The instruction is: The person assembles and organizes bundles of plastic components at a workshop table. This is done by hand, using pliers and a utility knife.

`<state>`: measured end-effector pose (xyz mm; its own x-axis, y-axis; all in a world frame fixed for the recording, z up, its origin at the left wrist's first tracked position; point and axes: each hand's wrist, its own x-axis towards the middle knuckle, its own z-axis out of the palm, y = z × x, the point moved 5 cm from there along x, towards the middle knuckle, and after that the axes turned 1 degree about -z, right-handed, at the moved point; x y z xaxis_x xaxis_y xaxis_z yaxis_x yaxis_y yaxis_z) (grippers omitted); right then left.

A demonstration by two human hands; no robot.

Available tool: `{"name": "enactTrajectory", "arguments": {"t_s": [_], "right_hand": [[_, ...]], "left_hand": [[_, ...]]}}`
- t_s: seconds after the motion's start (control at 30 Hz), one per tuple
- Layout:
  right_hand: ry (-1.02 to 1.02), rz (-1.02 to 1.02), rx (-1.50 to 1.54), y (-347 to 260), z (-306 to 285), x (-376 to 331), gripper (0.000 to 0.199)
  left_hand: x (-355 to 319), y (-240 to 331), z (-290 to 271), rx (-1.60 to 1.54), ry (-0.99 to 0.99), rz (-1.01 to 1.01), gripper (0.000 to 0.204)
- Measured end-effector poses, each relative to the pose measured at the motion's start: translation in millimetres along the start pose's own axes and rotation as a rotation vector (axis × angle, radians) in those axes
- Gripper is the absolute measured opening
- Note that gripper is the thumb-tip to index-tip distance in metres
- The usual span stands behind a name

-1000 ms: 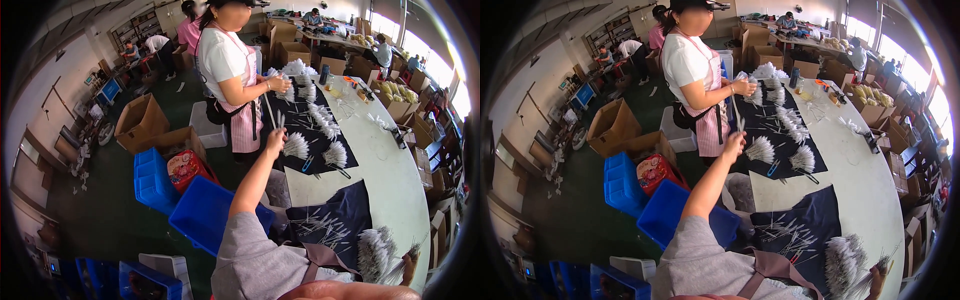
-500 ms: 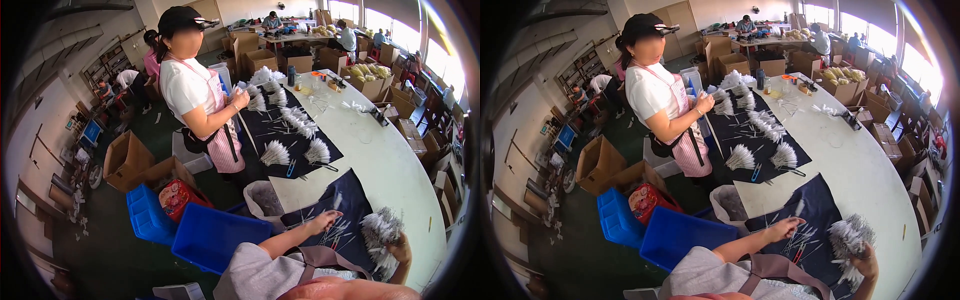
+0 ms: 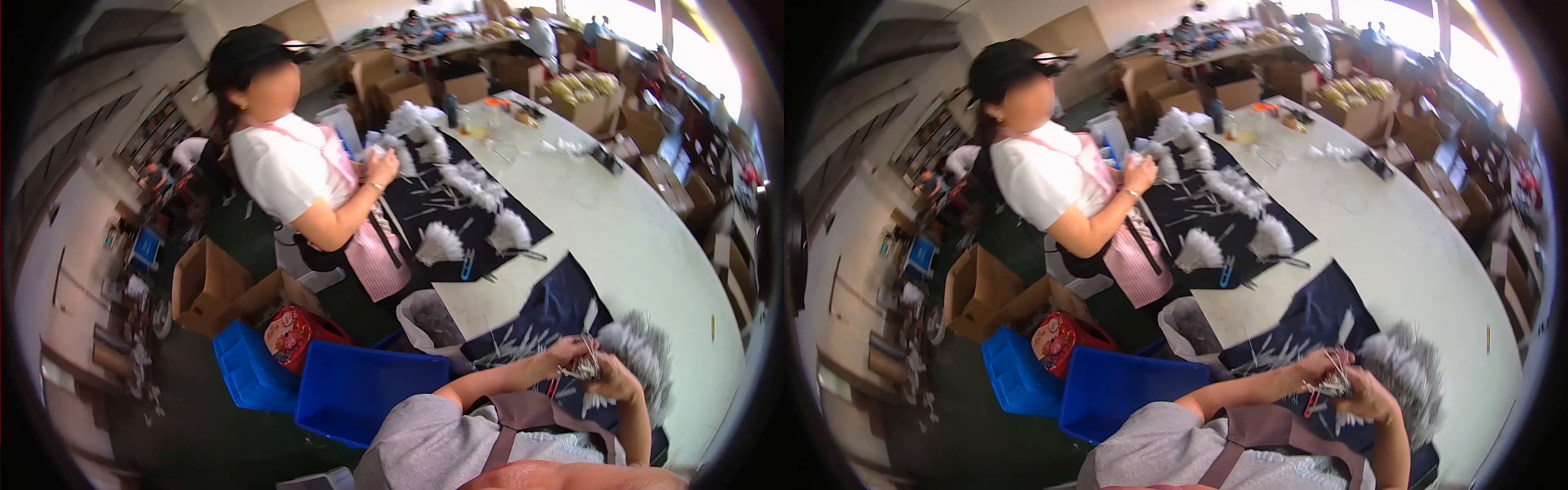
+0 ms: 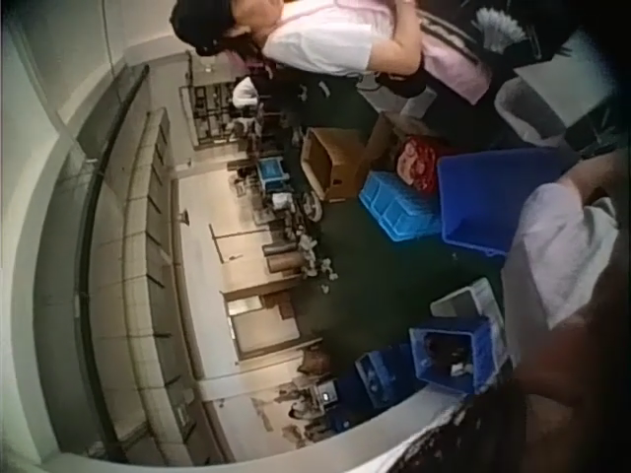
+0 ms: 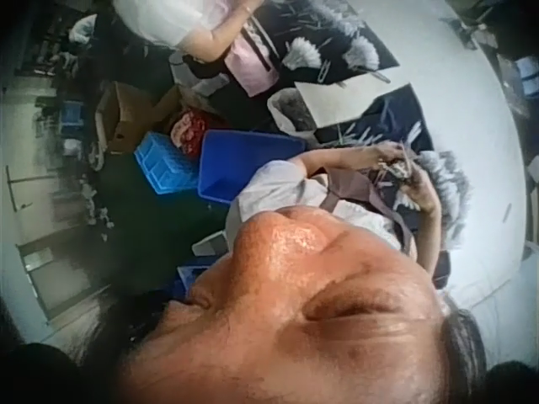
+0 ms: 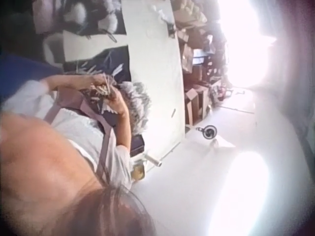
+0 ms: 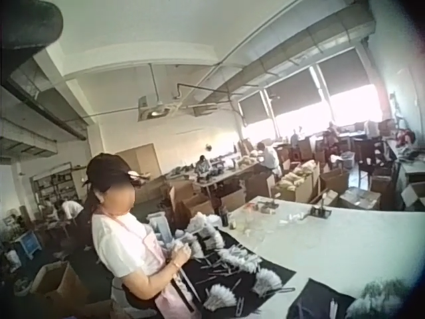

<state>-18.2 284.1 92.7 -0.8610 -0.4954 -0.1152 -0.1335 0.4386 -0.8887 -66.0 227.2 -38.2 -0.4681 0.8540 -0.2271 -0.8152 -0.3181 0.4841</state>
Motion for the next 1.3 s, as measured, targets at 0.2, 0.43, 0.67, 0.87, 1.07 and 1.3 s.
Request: {"name": "enactTrajectory", "arguments": {"t_s": [0.2,0.43,0.67,0.87,1.07,1.3], "right_hand": [[0.008,-0.070,-0.265,7,-10,25,0.041],[0.234,0.059,-0.047,26,-19,-5,0.025],[0.355,0.284,0.540,92,-14,-5,0.028],[0.383,0.315,0.792,94,-10,5,0.022],[0.399,0.349,0.924,107,-4,15,0.022],[0.347,0.401,1.005,113,11,31,0.020]], "left_hand": [[28,50,-30,0.349,0.242,0.347,0.008],[43,69,-45,0.009,0.300,0.194,0.010],[25,52,-21,0.059,0.129,0.097,0.016],[26,52,-16,0.159,0.101,0.153,0.014],[25,36,-28,0.134,0.264,0.127,0.009],[10,43,-41,0.259,0.276,0.159,0.020]]}}
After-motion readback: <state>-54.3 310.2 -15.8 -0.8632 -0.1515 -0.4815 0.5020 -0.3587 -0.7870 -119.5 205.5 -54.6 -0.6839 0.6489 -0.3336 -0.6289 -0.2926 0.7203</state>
